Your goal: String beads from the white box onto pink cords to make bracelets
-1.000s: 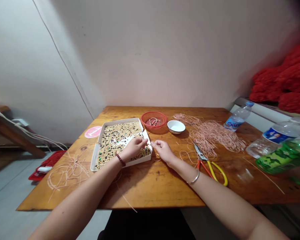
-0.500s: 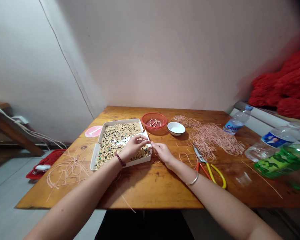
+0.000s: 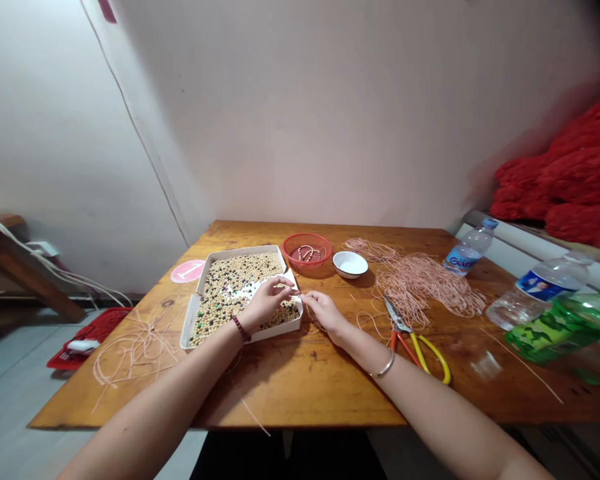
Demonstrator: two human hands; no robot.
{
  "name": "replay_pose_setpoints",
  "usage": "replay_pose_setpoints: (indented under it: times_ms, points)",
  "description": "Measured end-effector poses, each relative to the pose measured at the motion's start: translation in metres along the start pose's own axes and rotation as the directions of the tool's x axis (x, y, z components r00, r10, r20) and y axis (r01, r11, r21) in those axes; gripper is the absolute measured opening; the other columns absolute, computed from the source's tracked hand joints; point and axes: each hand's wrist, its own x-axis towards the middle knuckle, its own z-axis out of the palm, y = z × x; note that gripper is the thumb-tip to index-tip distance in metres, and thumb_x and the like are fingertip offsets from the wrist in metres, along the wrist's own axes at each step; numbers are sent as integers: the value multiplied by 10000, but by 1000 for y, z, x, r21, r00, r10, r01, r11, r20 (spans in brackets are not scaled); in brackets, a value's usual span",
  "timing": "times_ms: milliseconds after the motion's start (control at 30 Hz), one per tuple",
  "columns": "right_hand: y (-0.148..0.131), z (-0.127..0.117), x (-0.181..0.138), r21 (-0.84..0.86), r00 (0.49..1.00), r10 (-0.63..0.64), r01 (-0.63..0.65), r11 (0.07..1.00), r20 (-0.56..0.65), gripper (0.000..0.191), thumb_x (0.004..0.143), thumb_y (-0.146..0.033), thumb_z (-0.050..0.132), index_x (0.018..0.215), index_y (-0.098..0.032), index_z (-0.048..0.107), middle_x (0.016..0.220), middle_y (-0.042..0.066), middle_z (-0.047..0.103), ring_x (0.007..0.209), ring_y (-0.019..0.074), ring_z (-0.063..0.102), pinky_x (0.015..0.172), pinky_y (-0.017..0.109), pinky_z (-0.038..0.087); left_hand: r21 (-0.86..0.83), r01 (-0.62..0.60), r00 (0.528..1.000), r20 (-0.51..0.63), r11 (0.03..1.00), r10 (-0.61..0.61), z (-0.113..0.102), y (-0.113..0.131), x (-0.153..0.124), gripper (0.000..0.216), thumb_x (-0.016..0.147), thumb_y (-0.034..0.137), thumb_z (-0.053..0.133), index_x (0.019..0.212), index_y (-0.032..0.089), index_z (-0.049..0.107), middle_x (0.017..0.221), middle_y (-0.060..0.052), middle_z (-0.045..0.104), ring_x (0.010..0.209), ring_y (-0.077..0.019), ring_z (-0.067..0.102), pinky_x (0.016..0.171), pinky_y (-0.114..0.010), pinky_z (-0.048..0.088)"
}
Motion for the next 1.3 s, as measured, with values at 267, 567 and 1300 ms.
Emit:
replay_pose_setpoints:
  times_ms: [267, 567, 1300]
  points:
    - [0, 1, -1, -39, 996, -83, 84, 996, 25, 419, 655, -565, 652, 615, -194, 461, 464, -82, 365, 443, 67, 274, 440, 226, 183, 86, -54, 999, -5, 995, 54, 2, 0, 1, 355, 738, 460, 652, 895, 149, 582, 841, -54, 644, 711, -134, 614, 537, -195, 450]
    - [2, 1, 0, -50, 995, -101, 101, 994, -2, 440, 633, -585, 660, 607, -194, 462, 461, -80, 370, 444, 71, 297, 448, 225, 207, 175, -23, 1000, -4, 984, 25, 1, -6, 3, 356, 756, 455, 620, 926, 142, 608, 787, -39, 635, 598, -99, 546, 501, -186, 394]
    - [7, 1, 0, -120, 992, -125, 123, 985, -10, 360, 699, -518, 611, 671, -183, 482, 487, -77, 386, 429, 61, 281, 432, 208, 188, 138, 28, 997, 74, 990, -39, 2, -5, 4, 391, 641, 454, 740, 811, 109, 666, 737, -64, 696, 631, -126, 606, 585, -218, 446]
